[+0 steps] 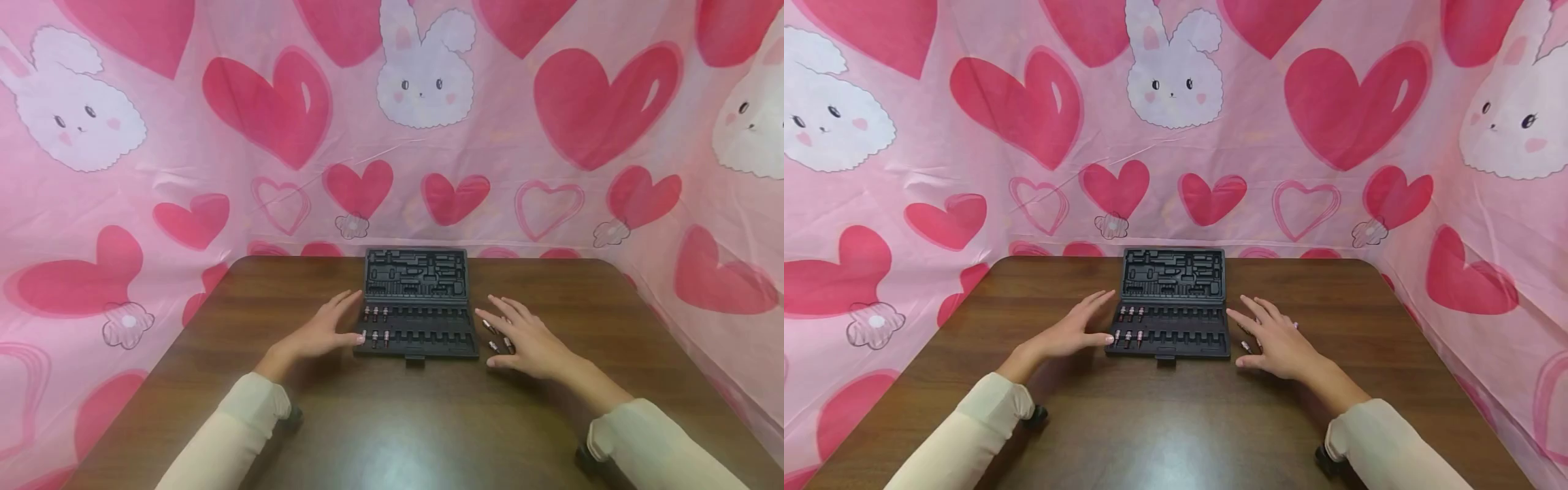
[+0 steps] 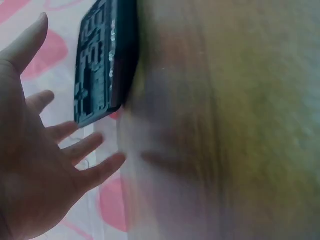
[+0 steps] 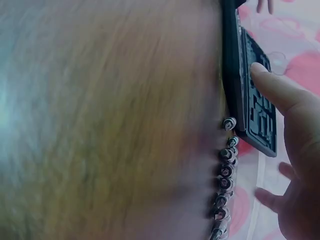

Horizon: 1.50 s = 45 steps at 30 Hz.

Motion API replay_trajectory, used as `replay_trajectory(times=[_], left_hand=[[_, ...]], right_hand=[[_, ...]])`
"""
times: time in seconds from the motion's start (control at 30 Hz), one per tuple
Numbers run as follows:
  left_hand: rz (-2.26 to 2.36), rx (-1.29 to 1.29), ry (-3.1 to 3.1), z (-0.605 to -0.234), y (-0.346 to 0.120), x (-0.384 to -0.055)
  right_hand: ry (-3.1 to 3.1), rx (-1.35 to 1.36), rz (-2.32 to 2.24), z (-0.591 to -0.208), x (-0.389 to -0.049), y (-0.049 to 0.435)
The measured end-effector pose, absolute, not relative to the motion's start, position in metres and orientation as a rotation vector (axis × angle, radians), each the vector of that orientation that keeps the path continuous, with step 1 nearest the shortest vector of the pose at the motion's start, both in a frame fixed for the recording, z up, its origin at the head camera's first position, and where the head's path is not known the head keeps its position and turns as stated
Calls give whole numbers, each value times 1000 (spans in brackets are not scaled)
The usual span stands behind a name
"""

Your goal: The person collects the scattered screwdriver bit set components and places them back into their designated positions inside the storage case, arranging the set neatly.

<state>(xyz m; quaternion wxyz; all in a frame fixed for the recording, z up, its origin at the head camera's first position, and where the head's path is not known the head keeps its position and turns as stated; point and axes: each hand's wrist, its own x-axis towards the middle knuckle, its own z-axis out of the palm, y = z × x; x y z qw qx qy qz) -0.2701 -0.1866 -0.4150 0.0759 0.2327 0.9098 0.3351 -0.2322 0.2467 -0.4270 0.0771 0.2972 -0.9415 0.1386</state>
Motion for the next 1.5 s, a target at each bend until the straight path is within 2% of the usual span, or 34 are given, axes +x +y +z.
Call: replay_trajectory(times=[0.33,0.87,1.13,1.5], left_hand=[[1197,570,2668,-412,-189,-277],[1367,472,2515,-428,-190,-289],[1406,395,2441,-434,-190,-289],[1444,436,2352,-440,-188,-288]], right_hand=[[-2874,762,507,-429,-231,248],[-2852,813,523,-433,-232,248],[-2961,713,470,-432,-230,244],[-2944,697,386,-435,-231,238]])
